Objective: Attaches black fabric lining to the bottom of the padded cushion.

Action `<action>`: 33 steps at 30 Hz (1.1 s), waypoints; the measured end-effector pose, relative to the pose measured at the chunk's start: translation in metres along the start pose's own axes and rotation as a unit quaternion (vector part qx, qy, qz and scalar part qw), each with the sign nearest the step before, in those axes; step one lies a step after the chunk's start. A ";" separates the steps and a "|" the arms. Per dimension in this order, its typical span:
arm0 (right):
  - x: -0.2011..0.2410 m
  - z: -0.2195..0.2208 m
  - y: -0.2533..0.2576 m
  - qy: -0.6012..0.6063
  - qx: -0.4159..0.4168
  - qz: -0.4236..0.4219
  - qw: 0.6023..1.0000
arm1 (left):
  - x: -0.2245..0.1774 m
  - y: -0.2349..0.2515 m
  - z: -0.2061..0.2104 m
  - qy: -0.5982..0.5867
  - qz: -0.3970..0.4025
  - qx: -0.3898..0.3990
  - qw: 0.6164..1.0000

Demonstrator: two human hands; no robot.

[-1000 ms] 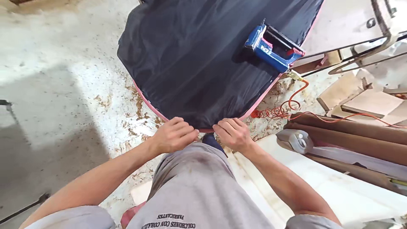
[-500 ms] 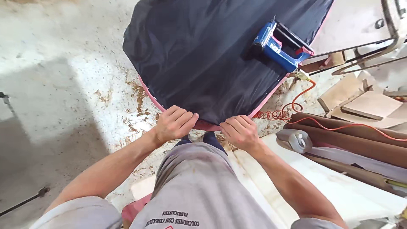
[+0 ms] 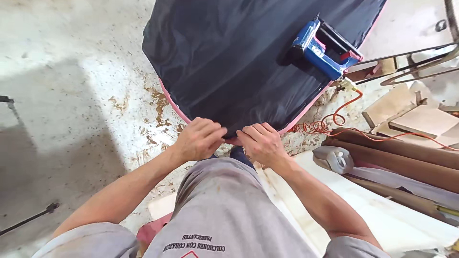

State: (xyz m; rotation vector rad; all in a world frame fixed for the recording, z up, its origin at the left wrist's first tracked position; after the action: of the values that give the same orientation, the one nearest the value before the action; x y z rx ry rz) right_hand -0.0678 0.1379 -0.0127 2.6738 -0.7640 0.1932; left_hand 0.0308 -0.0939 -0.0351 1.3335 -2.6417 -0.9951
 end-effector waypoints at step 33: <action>-0.066 -0.054 -0.012 0.088 0.159 -0.002 0.983 | -0.010 0.016 0.026 0.007 0.037 -0.002 0.999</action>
State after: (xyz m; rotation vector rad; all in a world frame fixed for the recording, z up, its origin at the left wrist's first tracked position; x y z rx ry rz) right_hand -0.1194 0.1990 0.0192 2.9018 -0.7227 0.5885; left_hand 0.0181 -0.0657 -0.0441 1.2280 -2.6556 -0.9773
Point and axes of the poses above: each hand's wrist, its own y-axis towards the middle knuckle, its own z-axis out of the palm, x = y × z, the point moved 1 cm from there along y, towards the middle knuckle, and after that the axes turned 12 degrees about z, right-handed, at the moved point
